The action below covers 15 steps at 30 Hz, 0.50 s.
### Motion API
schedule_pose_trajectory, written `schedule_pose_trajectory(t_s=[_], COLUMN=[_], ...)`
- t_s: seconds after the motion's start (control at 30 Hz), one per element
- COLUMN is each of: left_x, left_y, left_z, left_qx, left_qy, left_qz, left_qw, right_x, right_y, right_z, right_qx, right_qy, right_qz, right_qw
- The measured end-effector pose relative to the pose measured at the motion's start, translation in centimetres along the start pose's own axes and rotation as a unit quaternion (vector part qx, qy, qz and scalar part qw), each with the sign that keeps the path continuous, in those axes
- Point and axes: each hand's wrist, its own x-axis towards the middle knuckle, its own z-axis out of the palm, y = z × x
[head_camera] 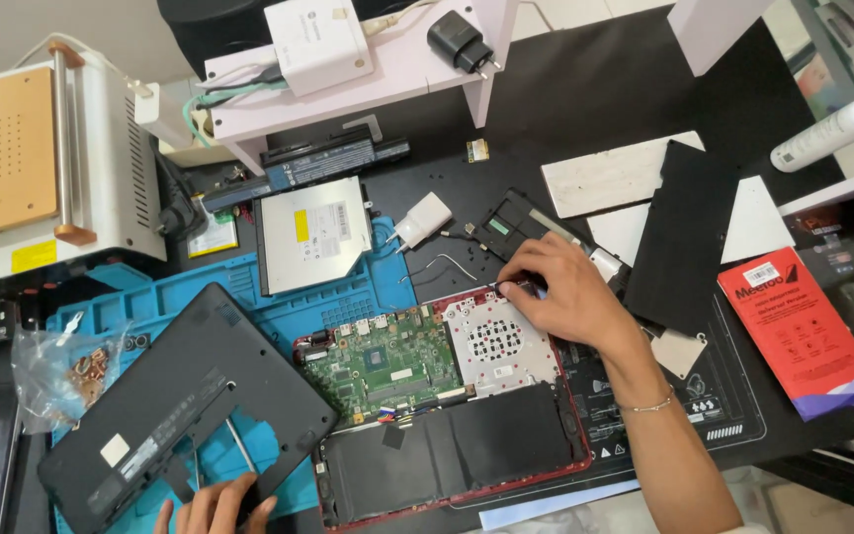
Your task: The person uses a screwdriver to remove screws from the back cover of a disassembled laptop. They then lift the cover off and set it aside. The person proceeds to disconnect a ribbon cable from the motherboard and removes a black plastic panel from the laptop chassis.
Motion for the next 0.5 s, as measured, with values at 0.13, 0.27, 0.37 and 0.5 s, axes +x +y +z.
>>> schedule_pose_trajectory(t_s=[0.13, 0.27, 0.37, 0.5], left_x=[3.1, 3.3, 3.3, 1.6], left_y=[0.0, 1.8, 2.1, 2.7], left_z=[1.8, 0.1, -0.7, -2.5], left_qx=[0.019, 0.011, 0.002, -0.010], left_qy=[-0.018, -0.002, -0.015, 0.013], left_qz=[0.013, -0.026, -0.017, -0.018], left_qw=[1.000, 1.000, 1.000, 1.000], right_x=[0.3, -0.6, -0.9, -1.8], right_y=[-0.8, 0.1, 0.4, 0.2], right_z=[-0.4, 0.4, -0.8, -2.4], right_qx=[-0.054, -0.023, -0.007, -0.130], right_qy=[0.002, 0.021, 0.075, 0.120], right_qz=[0.012, 0.019, 0.036, 0.054], right_qw=[0.998, 0.999, 0.997, 0.983])
